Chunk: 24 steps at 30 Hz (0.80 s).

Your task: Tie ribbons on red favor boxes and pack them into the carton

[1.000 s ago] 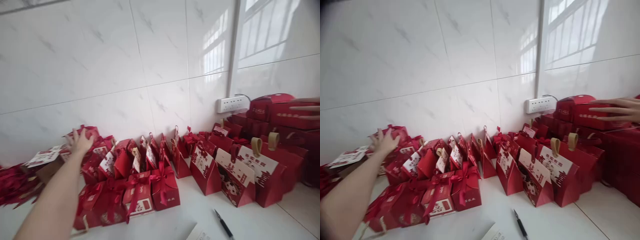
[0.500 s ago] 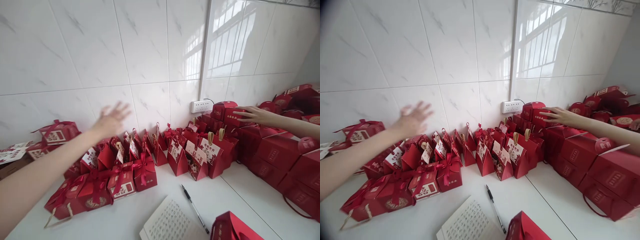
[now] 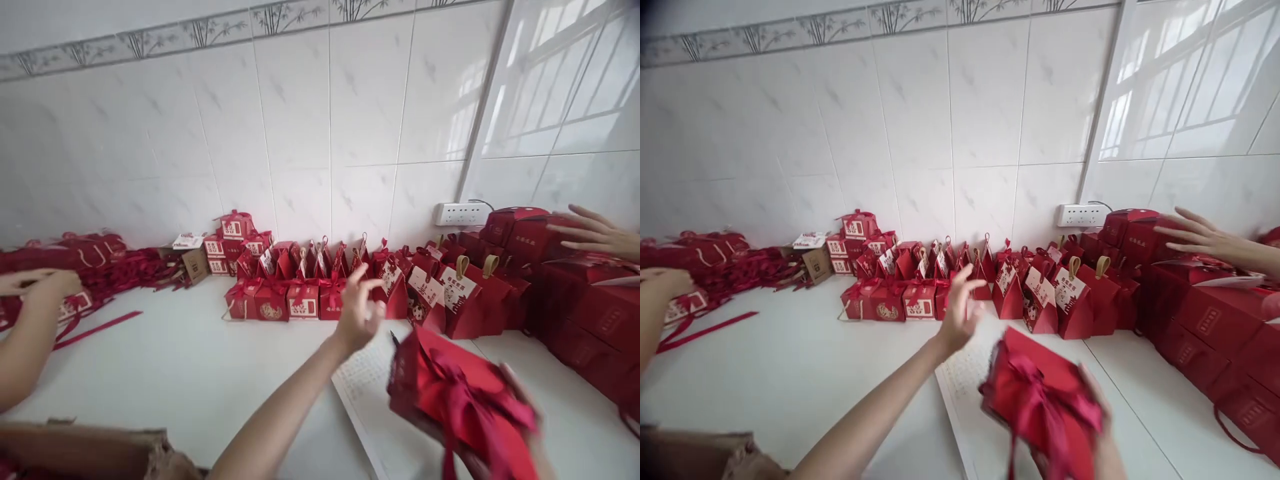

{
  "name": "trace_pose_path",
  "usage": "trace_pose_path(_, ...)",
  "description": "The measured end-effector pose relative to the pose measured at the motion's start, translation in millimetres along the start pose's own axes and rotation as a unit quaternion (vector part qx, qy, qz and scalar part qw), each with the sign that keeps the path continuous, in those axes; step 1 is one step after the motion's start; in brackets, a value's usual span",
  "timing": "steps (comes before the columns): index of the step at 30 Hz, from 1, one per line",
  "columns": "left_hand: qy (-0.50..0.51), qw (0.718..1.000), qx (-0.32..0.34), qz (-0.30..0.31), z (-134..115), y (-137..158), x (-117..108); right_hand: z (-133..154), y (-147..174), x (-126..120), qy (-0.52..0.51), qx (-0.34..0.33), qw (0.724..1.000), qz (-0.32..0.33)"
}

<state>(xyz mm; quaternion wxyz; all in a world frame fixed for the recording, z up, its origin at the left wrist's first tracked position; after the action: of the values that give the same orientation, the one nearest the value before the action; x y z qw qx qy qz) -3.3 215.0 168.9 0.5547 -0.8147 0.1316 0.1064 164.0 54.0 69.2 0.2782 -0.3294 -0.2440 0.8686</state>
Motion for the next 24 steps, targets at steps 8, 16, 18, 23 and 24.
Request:
trace_pose_path(8, 0.358, 0.878, -0.284, -0.142, 53, 39, -24, 64, -114, 80, -0.127, -0.094, 0.967, 0.199)
trace_pose_path(16, 0.306, 0.903, -0.294, -0.066, 76, 85, -24, 34, -95, 127, -0.134, -0.106, 0.951, 0.259)
trace_pose_path(18, 0.309, 0.907, -0.284, -0.033, 76, 90, -21, 29, -93, 127, -0.124, -0.091, 0.951, 0.267)
trace_pose_path(23, 0.243, 0.933, -0.259, -0.063, 67, 83, -26, 19, -95, 125, -0.1, -0.093, 0.96, 0.245)
trace_pose_path(24, 0.2, 0.944, -0.25, -0.084, 65, 80, -30, 18, -95, 125, -0.099, -0.099, 0.962, 0.235)
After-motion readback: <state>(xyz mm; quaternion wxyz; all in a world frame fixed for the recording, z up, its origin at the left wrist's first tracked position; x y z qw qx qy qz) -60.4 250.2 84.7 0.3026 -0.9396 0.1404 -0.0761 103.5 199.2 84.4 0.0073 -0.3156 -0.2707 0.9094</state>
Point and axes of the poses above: each hand's wrist, its own y-axis away from the middle knuckle, its own x-axis out of the palm, z = x × y, the point moved 6 cm from there along -y, towards the middle knuckle, and after that the axes turned 14 degrees about x, right-handed, at the moved point
